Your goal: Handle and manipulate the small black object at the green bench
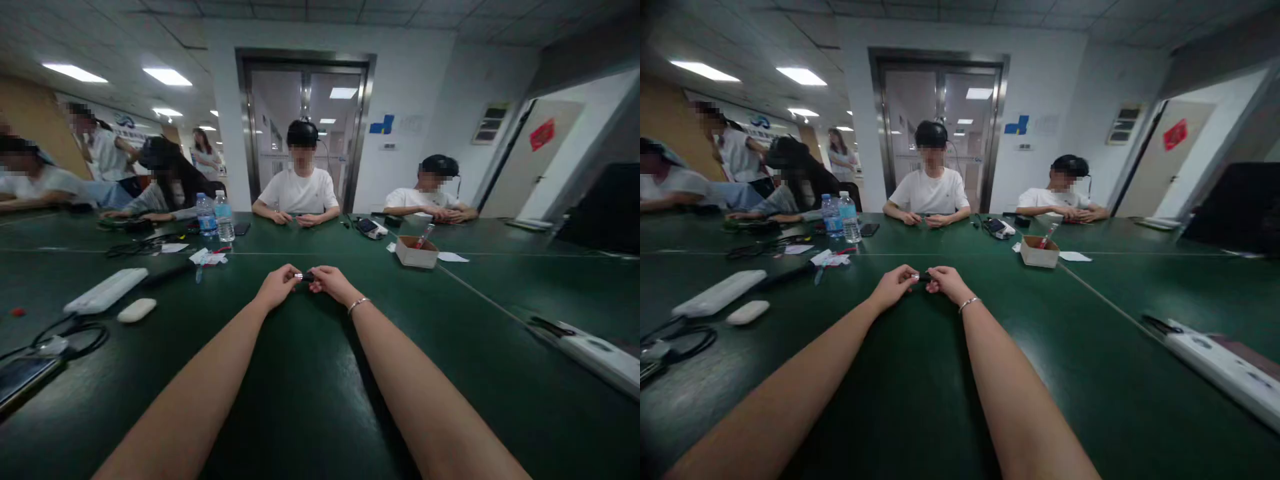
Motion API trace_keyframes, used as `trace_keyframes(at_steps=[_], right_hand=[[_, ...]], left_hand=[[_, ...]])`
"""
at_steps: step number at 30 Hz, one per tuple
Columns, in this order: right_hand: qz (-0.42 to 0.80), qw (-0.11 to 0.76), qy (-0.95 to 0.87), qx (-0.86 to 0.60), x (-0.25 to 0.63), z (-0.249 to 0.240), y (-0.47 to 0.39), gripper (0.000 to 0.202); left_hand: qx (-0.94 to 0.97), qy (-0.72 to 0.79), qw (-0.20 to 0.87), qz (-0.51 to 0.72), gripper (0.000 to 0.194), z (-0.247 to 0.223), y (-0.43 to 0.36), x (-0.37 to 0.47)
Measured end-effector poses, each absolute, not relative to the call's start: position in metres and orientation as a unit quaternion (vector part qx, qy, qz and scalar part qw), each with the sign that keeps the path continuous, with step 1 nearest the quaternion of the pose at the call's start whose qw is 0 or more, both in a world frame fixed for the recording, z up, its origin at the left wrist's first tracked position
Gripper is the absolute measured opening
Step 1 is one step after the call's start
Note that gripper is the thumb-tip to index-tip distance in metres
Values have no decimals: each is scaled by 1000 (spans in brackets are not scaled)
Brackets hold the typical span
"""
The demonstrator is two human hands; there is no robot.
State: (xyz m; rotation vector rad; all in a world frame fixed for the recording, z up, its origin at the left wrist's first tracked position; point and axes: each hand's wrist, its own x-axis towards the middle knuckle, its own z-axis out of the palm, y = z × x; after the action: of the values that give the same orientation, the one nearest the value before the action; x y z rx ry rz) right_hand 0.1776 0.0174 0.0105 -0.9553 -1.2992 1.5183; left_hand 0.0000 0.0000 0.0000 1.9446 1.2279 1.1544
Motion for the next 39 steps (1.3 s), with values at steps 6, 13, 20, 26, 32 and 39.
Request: trace_keyframes(at_steps=[6,13,20,26,32,39], right_hand=[[630,454,-517,-360,180,10,17,6],[621,457,-526,-358,182,8,19,10],[625,452,-527,-357,183,10,16,13],[624,455,-533,-345,183,9,17,14],[626,455,-539,-332,183,7,17,15],[622,460,-540,-332,183,8,17,16]], left_hand=[[707,460,322,429,27,-2,4,1],[684,499,335,413,35,-8,14,1],[675,509,338,414,39,-9,16,2],[666,515,343,417,40,-9,17,4],[662,524,343,413,40,-5,15,6],[672,529,330,400,46,-6,15,5]])
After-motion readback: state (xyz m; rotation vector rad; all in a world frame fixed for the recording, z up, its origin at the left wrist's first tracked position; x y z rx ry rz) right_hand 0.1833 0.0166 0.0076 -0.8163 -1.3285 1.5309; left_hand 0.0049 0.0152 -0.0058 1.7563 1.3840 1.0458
